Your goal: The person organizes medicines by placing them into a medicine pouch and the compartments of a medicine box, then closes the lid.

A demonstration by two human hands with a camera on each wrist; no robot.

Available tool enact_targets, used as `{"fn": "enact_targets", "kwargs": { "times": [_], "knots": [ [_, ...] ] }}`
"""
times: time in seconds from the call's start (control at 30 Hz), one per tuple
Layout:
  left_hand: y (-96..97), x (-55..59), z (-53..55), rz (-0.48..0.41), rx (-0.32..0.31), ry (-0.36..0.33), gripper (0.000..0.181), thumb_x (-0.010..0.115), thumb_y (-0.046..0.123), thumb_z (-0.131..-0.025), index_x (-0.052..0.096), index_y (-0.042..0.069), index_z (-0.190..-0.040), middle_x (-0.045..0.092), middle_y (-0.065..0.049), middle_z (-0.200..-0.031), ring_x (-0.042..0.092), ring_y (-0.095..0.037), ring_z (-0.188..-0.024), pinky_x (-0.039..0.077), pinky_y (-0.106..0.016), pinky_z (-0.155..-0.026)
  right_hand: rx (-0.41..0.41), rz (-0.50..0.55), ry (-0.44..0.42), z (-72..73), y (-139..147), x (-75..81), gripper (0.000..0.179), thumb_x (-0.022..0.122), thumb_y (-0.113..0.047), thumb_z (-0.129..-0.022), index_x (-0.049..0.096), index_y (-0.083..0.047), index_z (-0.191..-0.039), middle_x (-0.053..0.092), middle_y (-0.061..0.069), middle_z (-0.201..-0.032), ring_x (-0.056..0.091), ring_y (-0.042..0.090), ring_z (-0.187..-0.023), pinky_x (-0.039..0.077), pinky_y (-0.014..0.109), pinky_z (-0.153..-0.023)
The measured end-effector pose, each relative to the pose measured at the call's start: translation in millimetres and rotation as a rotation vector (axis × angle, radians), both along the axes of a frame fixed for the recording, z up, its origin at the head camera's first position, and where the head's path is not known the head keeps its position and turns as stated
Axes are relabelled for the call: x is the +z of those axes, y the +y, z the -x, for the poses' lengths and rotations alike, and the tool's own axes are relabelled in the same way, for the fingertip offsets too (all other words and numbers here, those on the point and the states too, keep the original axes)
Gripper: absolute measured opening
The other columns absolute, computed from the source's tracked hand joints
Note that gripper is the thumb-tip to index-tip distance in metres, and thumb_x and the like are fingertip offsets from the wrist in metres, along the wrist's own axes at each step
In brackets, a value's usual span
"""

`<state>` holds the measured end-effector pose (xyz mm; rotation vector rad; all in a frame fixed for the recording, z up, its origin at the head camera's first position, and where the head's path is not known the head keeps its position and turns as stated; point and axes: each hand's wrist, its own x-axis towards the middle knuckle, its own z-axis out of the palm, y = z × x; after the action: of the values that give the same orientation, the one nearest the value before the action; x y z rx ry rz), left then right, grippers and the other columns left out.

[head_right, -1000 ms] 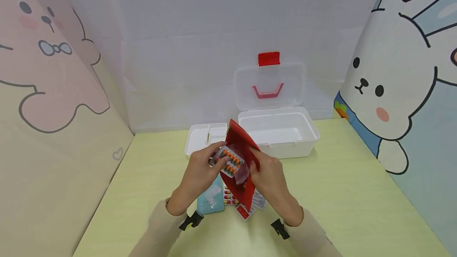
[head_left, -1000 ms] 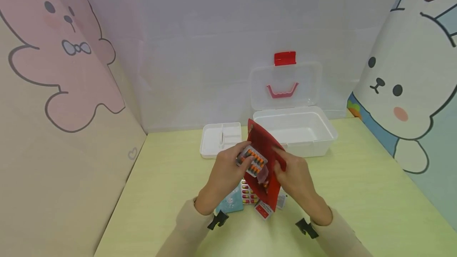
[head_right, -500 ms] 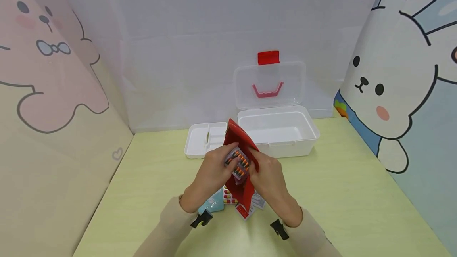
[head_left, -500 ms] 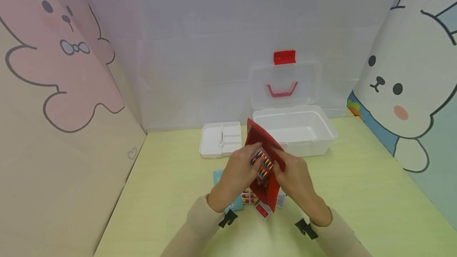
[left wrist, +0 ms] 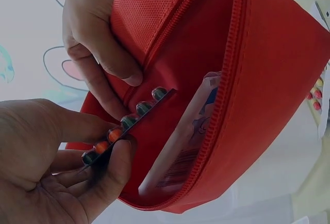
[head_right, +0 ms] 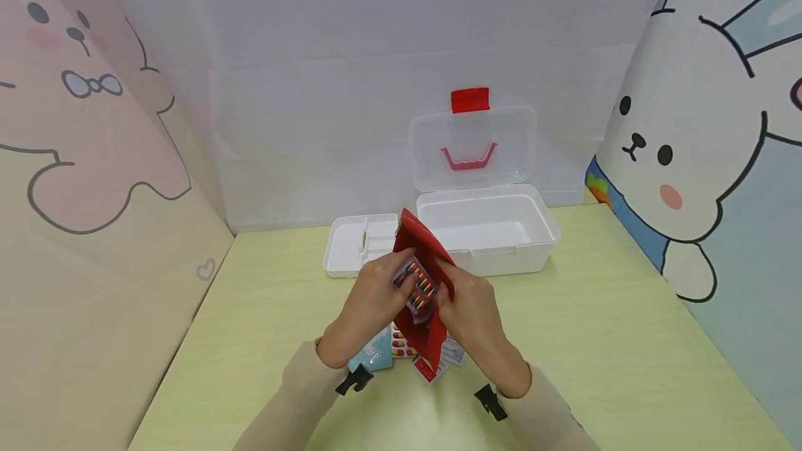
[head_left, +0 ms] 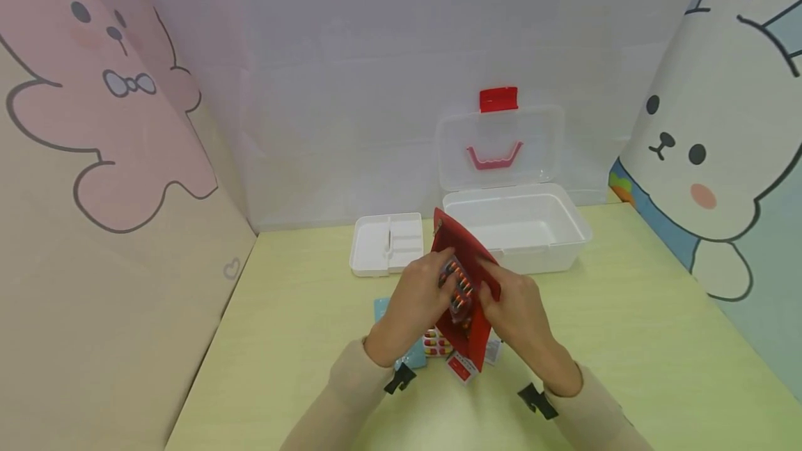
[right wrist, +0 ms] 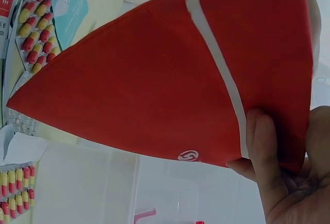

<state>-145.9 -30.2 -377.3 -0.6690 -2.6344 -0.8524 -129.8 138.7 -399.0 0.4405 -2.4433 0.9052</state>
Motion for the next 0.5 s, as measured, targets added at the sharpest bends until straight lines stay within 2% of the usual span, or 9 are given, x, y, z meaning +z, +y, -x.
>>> {"fn": "enact_targets", "kwargs": {
  "times": [0.27,0.37,0.5],
  "knots": [
    [0.5,-3.1,3.2,0.017,0.007,-0.009,0.037,0.065,0.012,-0.093,0.061,0.002,-0.128,0.07,-0.012,-0.116,0.069,-0.019,-0.099,0.058,-0.029,-0.081,0.007,0.001,0.001,-0.6,-0.2,-0.6,0.039,0.065,0.008,-0.078,0.069,0.001,-0.117,0.074,0.018,-0.094,0.045,0.011,-0.054,0.038,0.022,-0.048],
    [1.3,-4.9,4.2,0.039,0.015,-0.011,0.036,0.065,0.013,-0.093,0.062,0.002,-0.127,0.07,-0.011,-0.115,0.069,-0.018,-0.098,0.058,-0.028,-0.08,0.004,-0.002,0.005,-0.6,-0.7,-0.7,0.039,0.065,0.008,-0.078,0.069,0.001,-0.117,0.074,0.019,-0.095,0.051,0.013,-0.056,0.044,0.025,-0.051],
    [3.5,-7.5,6.2,0.097,0.009,0.03,0.032,0.066,0.013,-0.092,0.061,0.003,-0.122,0.071,-0.01,-0.104,0.069,-0.017,-0.089,0.058,-0.026,-0.074,-0.001,-0.006,0.015,-1.2,-2.4,-1.2,0.04,0.066,0.009,-0.077,0.069,0.001,-0.116,0.074,0.019,-0.097,0.06,0.017,-0.061,0.051,0.032,-0.055]
  ]
}}
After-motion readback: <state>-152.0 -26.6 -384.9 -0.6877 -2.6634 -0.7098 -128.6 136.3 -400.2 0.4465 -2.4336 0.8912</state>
